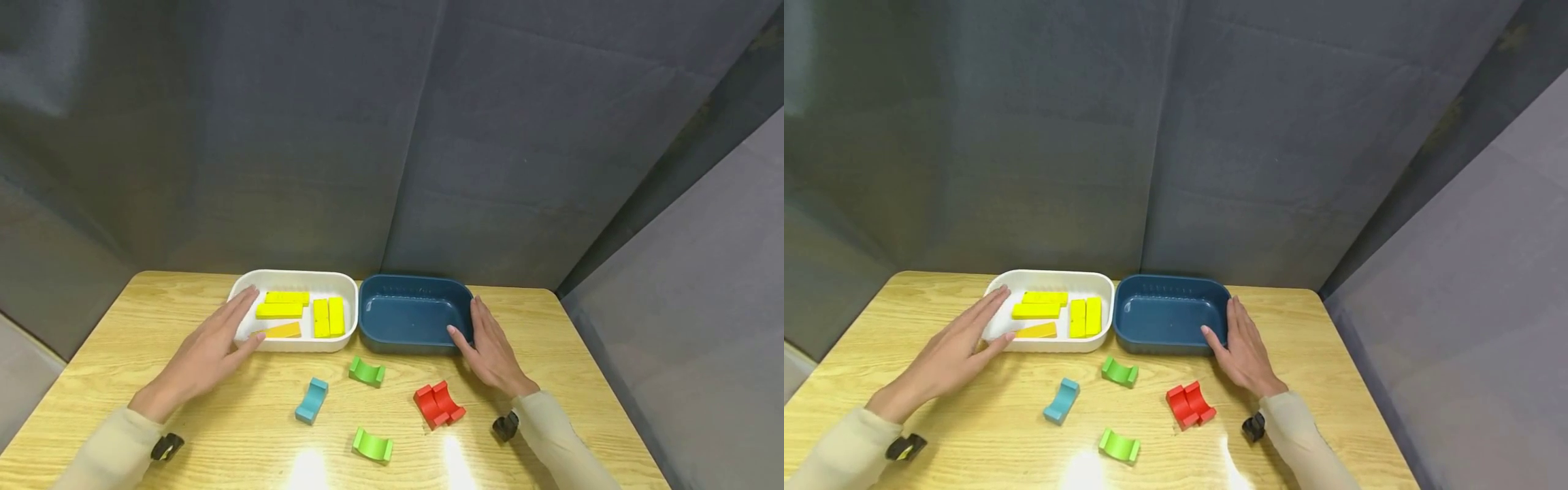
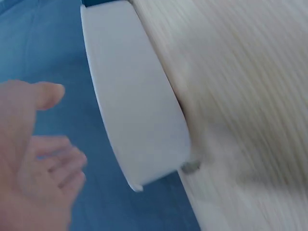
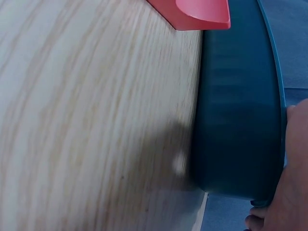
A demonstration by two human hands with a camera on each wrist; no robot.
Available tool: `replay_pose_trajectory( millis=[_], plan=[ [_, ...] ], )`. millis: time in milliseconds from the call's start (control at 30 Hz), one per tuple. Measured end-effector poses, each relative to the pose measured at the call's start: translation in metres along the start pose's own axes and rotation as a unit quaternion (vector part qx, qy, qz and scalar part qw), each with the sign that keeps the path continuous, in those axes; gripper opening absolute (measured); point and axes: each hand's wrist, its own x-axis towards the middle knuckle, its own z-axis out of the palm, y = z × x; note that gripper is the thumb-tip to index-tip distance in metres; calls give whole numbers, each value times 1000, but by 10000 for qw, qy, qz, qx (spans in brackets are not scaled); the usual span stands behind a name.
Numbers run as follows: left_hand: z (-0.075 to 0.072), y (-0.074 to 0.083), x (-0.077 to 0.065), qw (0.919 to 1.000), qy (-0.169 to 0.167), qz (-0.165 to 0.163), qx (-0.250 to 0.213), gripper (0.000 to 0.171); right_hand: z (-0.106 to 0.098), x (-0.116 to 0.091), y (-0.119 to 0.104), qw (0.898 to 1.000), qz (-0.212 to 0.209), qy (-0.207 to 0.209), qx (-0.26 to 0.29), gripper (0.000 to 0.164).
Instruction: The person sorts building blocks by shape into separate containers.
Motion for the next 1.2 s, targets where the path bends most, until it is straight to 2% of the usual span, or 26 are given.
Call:
replay_pose_trajectory(
  millis=[167, 267, 367, 500, 667, 833, 967, 1200],
  plan=[
    [5, 27, -4, 9957, 543, 731, -140, 66, 0, 0, 2, 10000, 2, -45, 18, 91],
    [11, 43, -6, 9928, 604, 997, -286, 58, 0, 0, 2, 10000, -2, -76, 19, 91],
    [20, 57, -9, 9933, 301, 1045, -389, 55, -1, 0, 2, 10000, 14, -66, -5, 91],
    [32, 68, -14, 9942, -329, 916, -463, 62, -1, -2, 2, 10000, 42, -65, 23, 91],
    [42, 73, -20, 9926, -895, 725, -391, 69, 0, 0, 2, 10000, 24, -71, 24, 92],
    [46, 75, -23, 9877, -1408, 592, -342, 75, -1, 3, 1, 10000, -5, -13, -22, 92],
    [47, 74, -23, 9843, -1582, 723, -291, 77, -1, 4, 1, 10000, -6, -7, -25, 92],
    [51, 72, -23, 9811, -1613, 1056, -149, 74, 1, 2, 2, 10000, -4, 13, -69, 92]
  ],
)
